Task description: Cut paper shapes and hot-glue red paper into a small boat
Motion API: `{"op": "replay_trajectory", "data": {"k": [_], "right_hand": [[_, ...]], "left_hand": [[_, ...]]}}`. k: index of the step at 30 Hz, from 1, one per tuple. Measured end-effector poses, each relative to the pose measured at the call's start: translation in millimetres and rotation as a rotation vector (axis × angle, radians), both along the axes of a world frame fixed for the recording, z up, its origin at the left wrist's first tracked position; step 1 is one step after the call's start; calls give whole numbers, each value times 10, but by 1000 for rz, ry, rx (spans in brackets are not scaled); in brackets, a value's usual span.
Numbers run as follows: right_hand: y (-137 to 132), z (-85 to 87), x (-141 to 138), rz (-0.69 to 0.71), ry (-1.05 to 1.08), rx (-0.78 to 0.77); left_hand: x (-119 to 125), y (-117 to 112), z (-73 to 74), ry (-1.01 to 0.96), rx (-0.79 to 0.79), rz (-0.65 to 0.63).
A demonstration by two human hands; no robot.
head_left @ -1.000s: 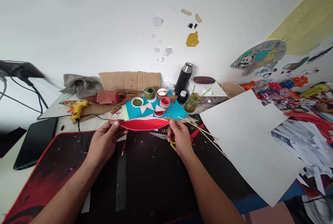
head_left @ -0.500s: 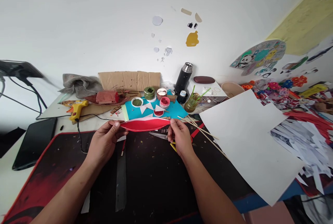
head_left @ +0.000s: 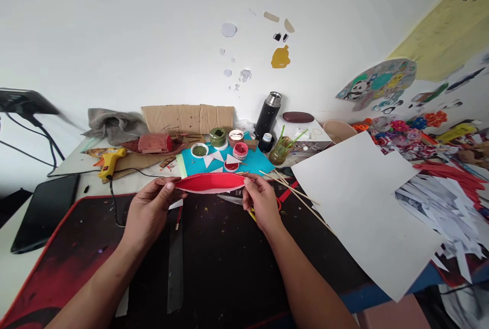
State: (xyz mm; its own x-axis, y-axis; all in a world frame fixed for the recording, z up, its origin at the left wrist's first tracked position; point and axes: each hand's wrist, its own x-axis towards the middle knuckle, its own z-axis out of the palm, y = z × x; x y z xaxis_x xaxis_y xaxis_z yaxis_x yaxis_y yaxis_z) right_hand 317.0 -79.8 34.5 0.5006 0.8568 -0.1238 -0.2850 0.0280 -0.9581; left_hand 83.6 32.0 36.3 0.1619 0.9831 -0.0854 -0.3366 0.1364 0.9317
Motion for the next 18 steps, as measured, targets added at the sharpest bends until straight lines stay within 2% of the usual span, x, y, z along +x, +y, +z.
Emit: {"op": "replay_trajectory", "data": {"k": [6,10,13,18], "right_hand": [[3,-4,2,-24,12,-3],[2,-15,-14,-2,18,-17],[-1,-25,-22,7,25,-34],[-4,-39,-41,56,4,-70]], "left_hand": [[-14,9,-65,50,34,-47],[-32,17,-108,109,-1,-131],[-15,-4,-81,136,-23,-142],[94,-62,28,33,-105,-129]]}}
